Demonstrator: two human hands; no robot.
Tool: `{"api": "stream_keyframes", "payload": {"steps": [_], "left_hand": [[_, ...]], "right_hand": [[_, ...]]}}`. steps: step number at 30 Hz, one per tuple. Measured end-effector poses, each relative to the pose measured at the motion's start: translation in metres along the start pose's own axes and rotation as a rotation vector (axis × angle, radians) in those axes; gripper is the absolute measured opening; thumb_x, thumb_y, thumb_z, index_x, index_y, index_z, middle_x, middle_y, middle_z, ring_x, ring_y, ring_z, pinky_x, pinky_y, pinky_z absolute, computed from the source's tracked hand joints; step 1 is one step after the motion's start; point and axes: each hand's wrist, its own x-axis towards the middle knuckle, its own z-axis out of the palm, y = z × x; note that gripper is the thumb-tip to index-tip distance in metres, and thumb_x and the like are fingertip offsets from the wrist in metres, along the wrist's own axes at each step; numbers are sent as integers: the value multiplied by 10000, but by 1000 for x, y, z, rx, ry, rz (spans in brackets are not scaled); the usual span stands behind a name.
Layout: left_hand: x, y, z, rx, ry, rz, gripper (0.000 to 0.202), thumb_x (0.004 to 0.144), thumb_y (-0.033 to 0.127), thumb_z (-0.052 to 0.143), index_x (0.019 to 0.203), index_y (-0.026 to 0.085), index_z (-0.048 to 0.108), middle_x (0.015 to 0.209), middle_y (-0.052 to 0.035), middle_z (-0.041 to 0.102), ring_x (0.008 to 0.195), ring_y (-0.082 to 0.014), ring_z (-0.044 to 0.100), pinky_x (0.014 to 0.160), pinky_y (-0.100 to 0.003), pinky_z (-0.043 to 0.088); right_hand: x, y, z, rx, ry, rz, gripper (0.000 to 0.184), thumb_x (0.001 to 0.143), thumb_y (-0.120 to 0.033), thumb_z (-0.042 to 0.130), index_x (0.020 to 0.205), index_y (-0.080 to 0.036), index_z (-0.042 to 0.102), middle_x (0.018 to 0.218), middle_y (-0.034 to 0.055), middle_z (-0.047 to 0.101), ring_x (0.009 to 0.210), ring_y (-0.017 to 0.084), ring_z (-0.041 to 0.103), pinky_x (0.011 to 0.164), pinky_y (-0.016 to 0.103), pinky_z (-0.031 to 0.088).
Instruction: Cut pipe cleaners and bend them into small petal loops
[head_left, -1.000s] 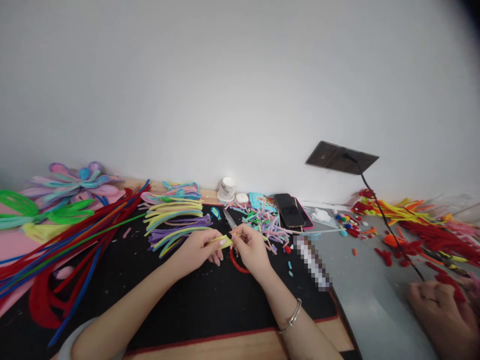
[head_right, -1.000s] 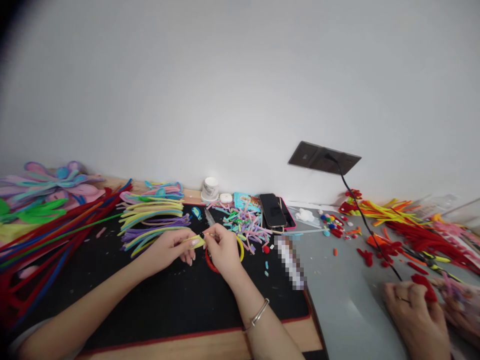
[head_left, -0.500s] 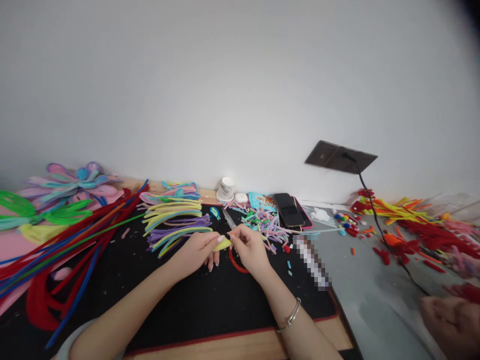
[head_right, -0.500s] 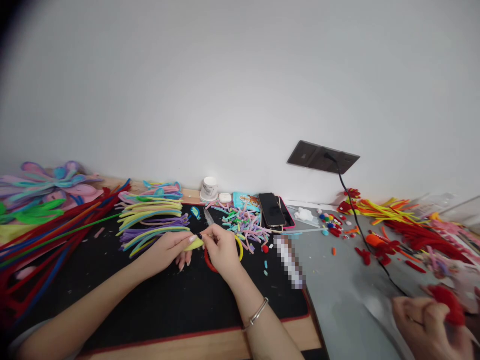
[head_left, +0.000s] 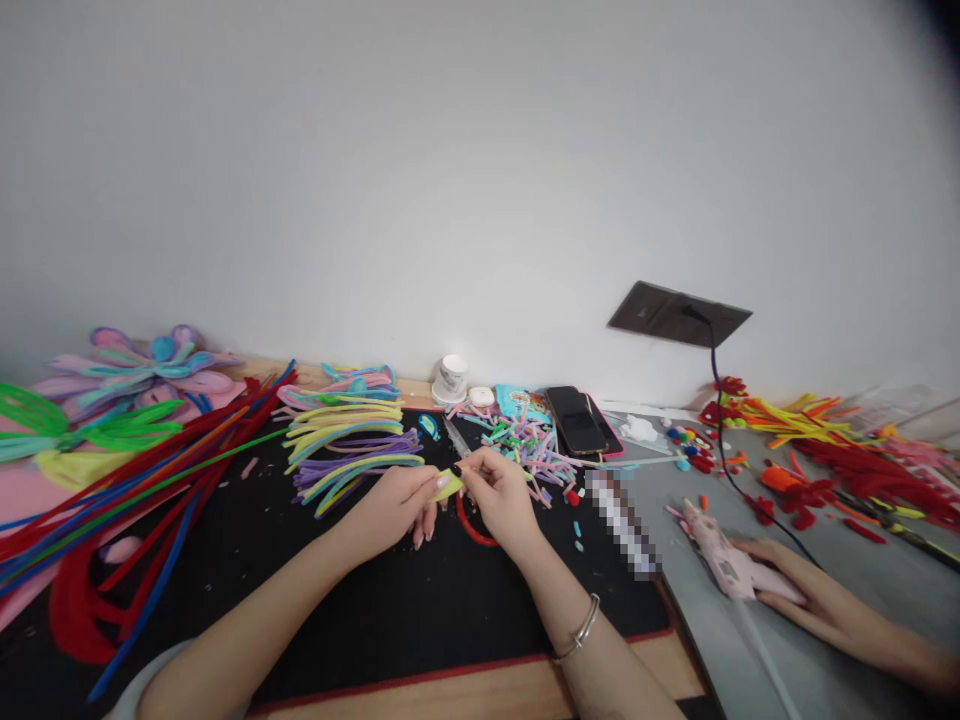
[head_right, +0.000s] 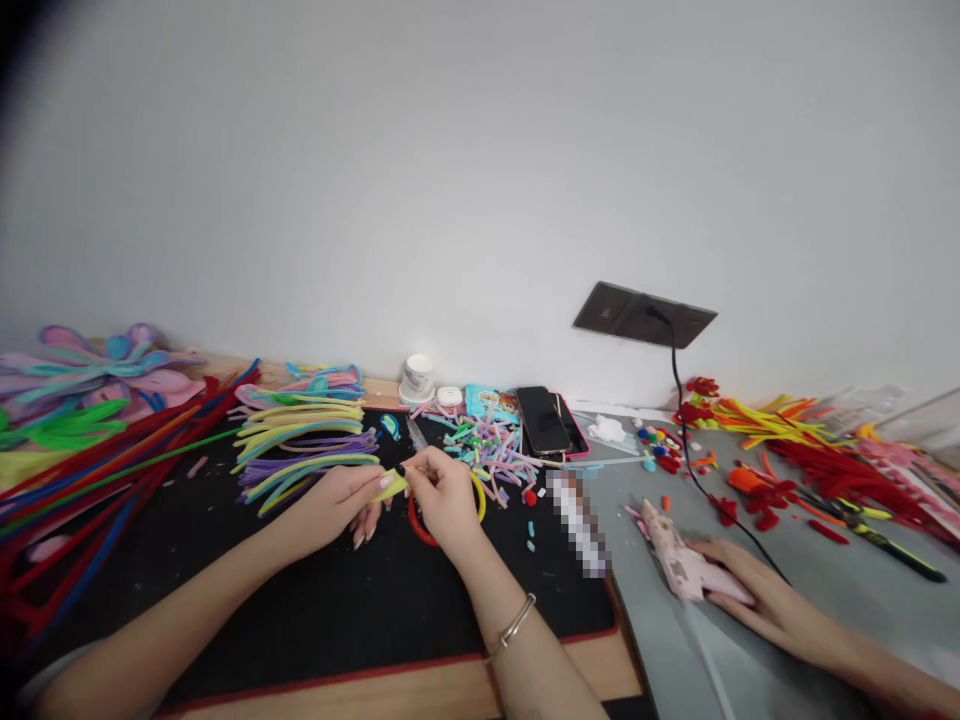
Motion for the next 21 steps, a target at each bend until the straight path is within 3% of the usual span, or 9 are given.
{"api": "stream_keyframes", "payload": {"steps": [6, 9, 12, 14, 18, 21], "left_hand": [[-2, 2, -1, -39, -187, -8, 268, 853, 417, 439, 786, 163, 495, 609, 5, 634, 472, -99, 551, 472, -195, 409], [-3, 0, 0, -96, -278, -80, 281, 860, 423, 418, 774, 164, 486, 532, 13, 611, 452, -110, 545, 478, -204, 411], [-4, -2, 0, -105, -313, -68, 339, 876, 443, 375, 696, 171, 468, 462, 23, 568, 434, -105, 519, 492, -205, 409], [-5, -2, 1, -100, -319, -52, 359, 884, 460, 350, 688, 177, 455, 442, 28, 555, 422, -102, 500, 491, -203, 404], [-5, -1, 2, -26, -235, -11, 385, 903, 467, 284, 700, 182, 444, 418, 33, 537, 407, -101, 482, 474, -200, 363], [-5, 1, 2, 99, -115, 45, 395, 918, 434, 244, 691, 186, 451, 424, 34, 531, 411, -102, 478, 485, -209, 356]], "right_hand": [[-2, -3, -4, -103, -183, -53, 102, 767, -178, 548, 685, -168, 607, 554, -27, 544, 503, 99, 462, 488, 205, 330], [-3, -2, -3, -151, -257, -81, 109, 780, -196, 547, 700, -175, 618, 554, -29, 542, 504, 98, 456, 495, 208, 326], [-3, -1, -1, -90, -254, -49, 73, 769, -202, 564, 714, -176, 604, 538, -40, 513, 491, 94, 453, 487, 205, 324], [-2, -1, 1, 17, -240, 5, 31, 741, -197, 592, 728, -179, 570, 534, -53, 498, 473, 85, 444, 475, 196, 321], [2, 0, -1, 224, -194, 128, 151, 748, -294, 599, 782, -195, 490, 501, -82, 481, 393, 64, 376, 417, 174, 286], [4, 5, -4, 162, -196, 160, 308, 825, -442, 481, 659, -182, 474, 452, -60, 462, 351, 60, 331, 369, 177, 229]]}}
